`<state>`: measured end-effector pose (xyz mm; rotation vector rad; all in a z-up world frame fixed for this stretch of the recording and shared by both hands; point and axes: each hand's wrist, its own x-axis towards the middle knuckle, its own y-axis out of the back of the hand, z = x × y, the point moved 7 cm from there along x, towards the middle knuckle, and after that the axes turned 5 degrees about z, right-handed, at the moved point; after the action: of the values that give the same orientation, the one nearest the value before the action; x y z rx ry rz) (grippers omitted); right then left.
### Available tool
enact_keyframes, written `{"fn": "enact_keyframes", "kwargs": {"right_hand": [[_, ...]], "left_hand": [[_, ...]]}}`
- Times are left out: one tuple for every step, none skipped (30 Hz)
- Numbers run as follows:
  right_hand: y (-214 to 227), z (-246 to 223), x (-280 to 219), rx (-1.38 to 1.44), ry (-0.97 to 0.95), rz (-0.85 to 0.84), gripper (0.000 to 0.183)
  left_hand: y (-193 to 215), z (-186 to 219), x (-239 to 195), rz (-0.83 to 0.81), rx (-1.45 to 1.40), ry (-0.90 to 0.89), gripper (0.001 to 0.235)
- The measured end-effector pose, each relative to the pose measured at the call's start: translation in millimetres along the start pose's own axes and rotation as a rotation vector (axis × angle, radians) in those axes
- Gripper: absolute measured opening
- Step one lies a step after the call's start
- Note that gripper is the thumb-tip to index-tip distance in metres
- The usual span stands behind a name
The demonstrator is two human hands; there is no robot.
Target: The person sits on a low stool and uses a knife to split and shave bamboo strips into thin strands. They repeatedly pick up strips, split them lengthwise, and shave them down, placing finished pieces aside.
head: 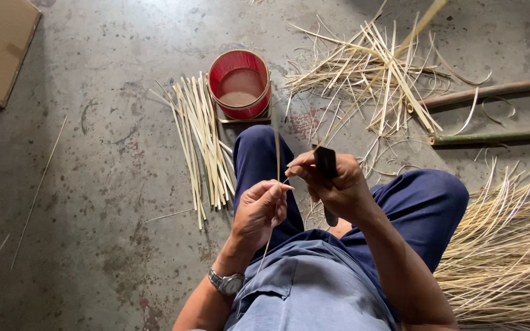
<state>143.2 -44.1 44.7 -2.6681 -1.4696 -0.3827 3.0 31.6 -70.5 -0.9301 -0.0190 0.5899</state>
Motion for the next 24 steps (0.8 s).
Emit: {"fn": "enact_keyframes", "kwargs": {"right_hand": [[0.4,0.9,-2.7,0.001,0.009,0.006,0.007],[1.9,2.6,-5.1,0.050,0.000,0.016,0.007],[4.0,4.0,-8.3,0.100,-0.012,0.027,0.007],[6.2,5.7,-10.5,0.149,-0.024,0.038,0.008],[7.6,7.3,-12.9,0.211,-0.037,0.047,0.012],[8.6,9.0,-14.7,0.274,-0.051,0.056,0.016],[8.6,11.0,-15.6,0.337,-0.067,0.065,0.020],[4.9,12.6,-17.0,0.247,-0.081,0.019,0.018],[0.9,14.6,-18.9,0.157,-0.094,-0.024,0.017],[-3.6,17.2,-20.4,0.067,-0.107,-0.068,0.015],[-9.0,13.9,-20.3,0.049,-0.027,-0.104,0.013],[-16.0,11.4,-20.1,0.030,0.052,-0.141,0.012],[-21.8,7.8,-22.0,0.012,0.132,-0.179,0.011],[-21.9,17.7,-23.9,0.021,-0.004,-0.158,0.011],[-21.3,27.7,-27.1,0.029,-0.139,-0.141,0.012],[-20.3,37.3,-32.3,0.037,-0.274,-0.126,0.013],[-17.4,36.5,-34.9,0.032,-0.258,-0.102,0.012],[-13.1,34.9,-38.4,0.026,-0.243,-0.079,0.011],[-9.2,34.1,-41.0,0.021,-0.228,-0.057,0.011],[-7.7,35.8,-43.2,0.055,-0.244,-0.055,0.011],[-5.0,37.3,-45.4,0.088,-0.258,-0.044,0.011],[-2.0,38.8,-46.7,0.122,-0.273,-0.033,0.012],[1.3,38.7,-46.8,0.123,-0.261,-0.021,0.011],[5.3,38.7,-44.8,0.124,-0.249,-0.010,0.011]], "left_hand": [[2.6,-2.6,1.6,0.022,-0.039,0.004,0.023],[4.3,-4.7,3.6,0.044,-0.078,0.008,0.023],[6.8,-4.7,5.0,0.086,-0.097,-0.013,0.022],[8.6,-4.5,7.9,0.128,-0.116,-0.033,0.022],[10.6,-4.3,8.8,0.171,-0.135,-0.053,0.022],[9.5,-3.9,10.2,0.170,-0.146,-0.077,0.022],[8.8,-3.8,11.7,0.172,-0.157,-0.099,0.022],[8.2,-4.6,11.8,0.174,-0.168,-0.121,0.022],[8.0,-8.1,11.1,0.174,-0.189,-0.117,0.022],[8.1,-12.2,10.0,0.175,-0.211,-0.112,0.021],[8.6,-16.7,8.7,0.179,-0.234,-0.107,0.021],[10.5,-20.3,7.1,0.194,-0.238,-0.111,0.021],[13.1,-22.9,5.4,0.209,-0.241,-0.116,0.021],[15.9,-24.5,4.1,0.223,-0.245,-0.121,0.021],[17.9,-23.1,4.4,0.219,-0.265,-0.146,0.021],[20.1,-19.9,5.5,0.214,-0.285,-0.172,0.022],[21.8,-14.9,6.6,0.208,-0.305,-0.200,0.022],[23.6,-8.8,7.3,0.202,-0.293,-0.215,0.022],[26.2,-1.1,7.2,0.197,-0.281,-0.230,0.022],[27.7,5.5,5.4,0.191,-0.268,-0.245,0.022],[22.0,7.4,1.9,0.119,-0.088,-0.207,0.028],[16.7,7.3,-7.0,0.047,0.092,-0.168,0.034],[11.8,5.6,-14.0,-0.030,0.273,-0.123,0.041],[8.7,0.9,-19.5,-0.093,0.316,-0.046,0.040]]}}
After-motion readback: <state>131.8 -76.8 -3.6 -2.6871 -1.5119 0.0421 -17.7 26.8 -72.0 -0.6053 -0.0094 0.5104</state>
